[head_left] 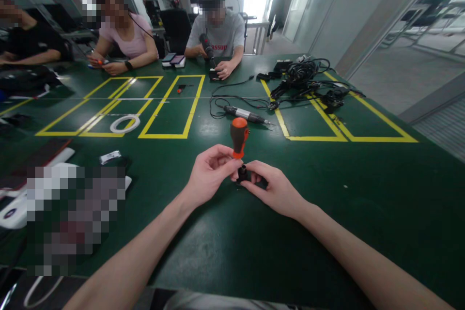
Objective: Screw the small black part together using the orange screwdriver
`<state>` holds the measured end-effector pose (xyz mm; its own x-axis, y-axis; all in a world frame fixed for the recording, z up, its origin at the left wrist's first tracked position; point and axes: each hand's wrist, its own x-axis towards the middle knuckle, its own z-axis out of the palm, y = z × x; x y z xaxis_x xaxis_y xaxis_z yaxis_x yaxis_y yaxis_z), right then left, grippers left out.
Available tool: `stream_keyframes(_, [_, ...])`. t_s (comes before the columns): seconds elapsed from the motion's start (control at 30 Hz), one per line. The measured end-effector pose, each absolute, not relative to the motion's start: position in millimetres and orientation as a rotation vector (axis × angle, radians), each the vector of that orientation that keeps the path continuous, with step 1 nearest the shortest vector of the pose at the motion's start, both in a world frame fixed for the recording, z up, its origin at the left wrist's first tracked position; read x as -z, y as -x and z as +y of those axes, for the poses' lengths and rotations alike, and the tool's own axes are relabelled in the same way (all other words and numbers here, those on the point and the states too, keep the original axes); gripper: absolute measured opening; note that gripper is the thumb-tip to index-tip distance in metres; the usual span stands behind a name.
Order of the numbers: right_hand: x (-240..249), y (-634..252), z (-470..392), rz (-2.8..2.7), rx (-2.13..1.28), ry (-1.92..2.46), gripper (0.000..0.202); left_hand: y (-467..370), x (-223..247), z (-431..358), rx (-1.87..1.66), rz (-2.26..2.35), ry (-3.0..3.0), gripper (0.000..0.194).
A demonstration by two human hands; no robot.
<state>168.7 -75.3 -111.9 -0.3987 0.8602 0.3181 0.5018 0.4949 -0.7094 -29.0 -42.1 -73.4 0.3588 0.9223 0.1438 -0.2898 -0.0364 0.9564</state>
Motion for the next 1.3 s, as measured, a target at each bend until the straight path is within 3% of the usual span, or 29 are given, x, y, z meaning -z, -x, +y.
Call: stream_keyframes(1.3, [114.2, -169.3, -75.1, -2.067, -0.678, 1.121, 0.014, 31.2, 72.2, -43.3, -1.091, 0.676, -1.193, 0.035])
